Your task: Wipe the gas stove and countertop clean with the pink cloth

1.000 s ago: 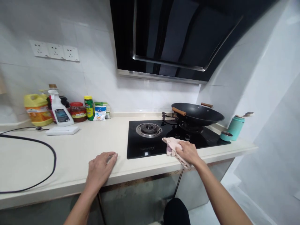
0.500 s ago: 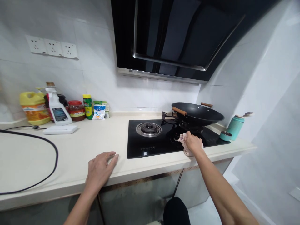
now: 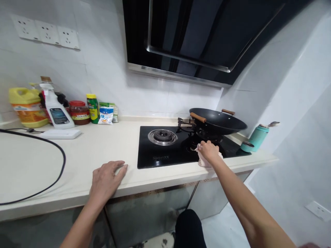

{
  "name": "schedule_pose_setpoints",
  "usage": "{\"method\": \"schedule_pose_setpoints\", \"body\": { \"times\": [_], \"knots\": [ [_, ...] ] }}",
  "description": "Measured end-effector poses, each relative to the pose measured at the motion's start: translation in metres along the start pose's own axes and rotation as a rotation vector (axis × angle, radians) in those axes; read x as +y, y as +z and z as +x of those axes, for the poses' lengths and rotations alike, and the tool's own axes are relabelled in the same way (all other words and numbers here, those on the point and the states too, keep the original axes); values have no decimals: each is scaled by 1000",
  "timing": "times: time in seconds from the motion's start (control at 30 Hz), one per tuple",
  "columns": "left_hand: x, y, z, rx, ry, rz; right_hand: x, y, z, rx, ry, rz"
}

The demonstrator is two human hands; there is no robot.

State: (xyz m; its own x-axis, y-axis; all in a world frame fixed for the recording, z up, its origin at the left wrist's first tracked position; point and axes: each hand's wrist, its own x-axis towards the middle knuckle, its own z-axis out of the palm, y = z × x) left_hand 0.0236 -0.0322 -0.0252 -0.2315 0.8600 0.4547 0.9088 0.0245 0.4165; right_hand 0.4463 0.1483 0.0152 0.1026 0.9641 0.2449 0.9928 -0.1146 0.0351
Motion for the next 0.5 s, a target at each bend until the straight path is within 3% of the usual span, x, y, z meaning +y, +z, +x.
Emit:
{"method": "schedule_pose_setpoints", "body": {
  "times": [0.2, 0.37, 0.5],
  "knots": [
    [1, -1, 0, -23, 7, 11, -12, -2, 37, -59, 71, 39],
    [1, 1, -1, -7, 22, 14, -15, 5, 28, -5, 41, 10],
    [1, 2, -2, 23, 38, 12, -10, 8, 14, -43, -14, 5]
  ]
}}
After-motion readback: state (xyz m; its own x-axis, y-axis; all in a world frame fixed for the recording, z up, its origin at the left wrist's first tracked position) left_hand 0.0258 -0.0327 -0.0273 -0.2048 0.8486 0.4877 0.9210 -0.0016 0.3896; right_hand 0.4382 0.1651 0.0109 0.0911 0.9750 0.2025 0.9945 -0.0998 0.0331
